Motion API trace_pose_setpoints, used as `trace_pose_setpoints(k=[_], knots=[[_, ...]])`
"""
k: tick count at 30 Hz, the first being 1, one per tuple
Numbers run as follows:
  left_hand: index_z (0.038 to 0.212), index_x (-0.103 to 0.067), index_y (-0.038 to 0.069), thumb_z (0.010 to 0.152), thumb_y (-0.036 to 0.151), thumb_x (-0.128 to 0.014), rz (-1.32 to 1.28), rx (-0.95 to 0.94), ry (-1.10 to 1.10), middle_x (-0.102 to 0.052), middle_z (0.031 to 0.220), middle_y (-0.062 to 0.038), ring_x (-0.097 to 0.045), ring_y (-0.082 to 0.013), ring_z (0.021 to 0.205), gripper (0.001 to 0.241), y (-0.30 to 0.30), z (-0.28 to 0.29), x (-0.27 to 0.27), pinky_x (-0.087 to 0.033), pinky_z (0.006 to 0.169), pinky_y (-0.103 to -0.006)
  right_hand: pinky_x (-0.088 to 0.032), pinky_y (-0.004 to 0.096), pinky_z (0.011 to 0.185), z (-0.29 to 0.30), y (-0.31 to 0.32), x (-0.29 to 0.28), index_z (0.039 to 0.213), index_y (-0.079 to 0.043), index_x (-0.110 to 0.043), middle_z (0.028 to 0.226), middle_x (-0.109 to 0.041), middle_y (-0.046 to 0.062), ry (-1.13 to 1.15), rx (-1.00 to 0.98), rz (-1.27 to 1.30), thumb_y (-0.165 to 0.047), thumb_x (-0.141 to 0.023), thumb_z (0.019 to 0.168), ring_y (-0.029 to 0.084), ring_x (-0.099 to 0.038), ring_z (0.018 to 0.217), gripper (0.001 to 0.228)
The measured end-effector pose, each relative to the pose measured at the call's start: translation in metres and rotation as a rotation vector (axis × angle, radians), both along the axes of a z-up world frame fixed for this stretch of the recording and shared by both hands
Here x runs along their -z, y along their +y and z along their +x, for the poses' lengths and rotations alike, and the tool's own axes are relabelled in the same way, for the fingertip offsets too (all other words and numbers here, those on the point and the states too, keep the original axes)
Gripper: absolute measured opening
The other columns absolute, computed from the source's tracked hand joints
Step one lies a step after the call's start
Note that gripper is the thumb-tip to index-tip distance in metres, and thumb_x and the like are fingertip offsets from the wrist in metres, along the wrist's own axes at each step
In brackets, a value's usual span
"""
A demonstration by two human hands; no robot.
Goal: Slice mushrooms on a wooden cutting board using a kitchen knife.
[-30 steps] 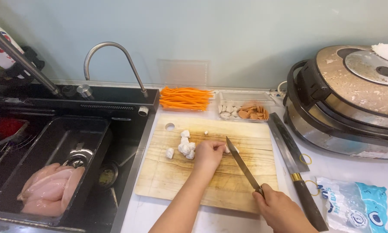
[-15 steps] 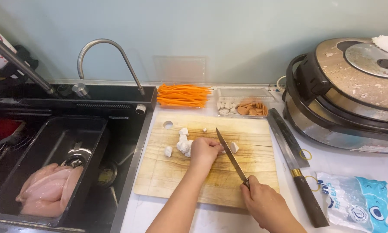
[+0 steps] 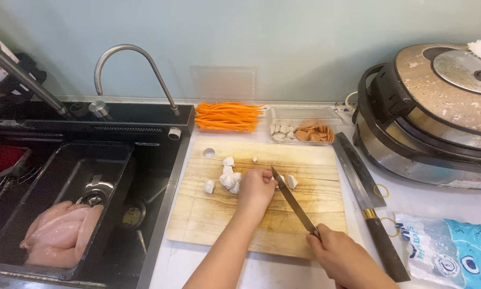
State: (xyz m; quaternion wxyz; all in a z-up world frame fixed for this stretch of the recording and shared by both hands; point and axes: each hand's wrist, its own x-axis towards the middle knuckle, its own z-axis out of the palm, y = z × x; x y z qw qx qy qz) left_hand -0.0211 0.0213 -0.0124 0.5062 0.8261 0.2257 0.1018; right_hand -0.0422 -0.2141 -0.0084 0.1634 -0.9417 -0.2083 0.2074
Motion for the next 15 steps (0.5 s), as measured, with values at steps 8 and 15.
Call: trace_pose_setpoints(k=[8,15], knots=[[0.095,-0.081,0.02,0.082,0.026,-0.077,0.328,0.102,-0.065,-0.058,0.11,-0.008,-0.053,-0.028,0.116,0.015,-0.016,0.017,-0.012,-0.046,0.101,-0.0407,-0.048,0.041,0.04,-0.001,0.004,-0.094,0.092,-0.001,-0.055,0.056,-0.057,0.013,0.339,0.389,0.186,-0.039,-0.051,0.1,0.026,-0.058,0.036,0.039],[0.088,-0.08,0.021,0.081,0.039,-0.079,0.344,0.21,0.179,-0.054,0.122,-0.007,-0.045,-0.0288,0.125,0.019,-0.023,0.035,-0.019,-0.037,0.109,-0.0406,-0.046,0.041,0.04,-0.001,0.003,-0.091,0.094,-0.005,-0.055,0.054,-0.058,0.013,0.318,0.406,0.098,-0.039,-0.05,0.101,0.026,-0.06,0.036,0.036]])
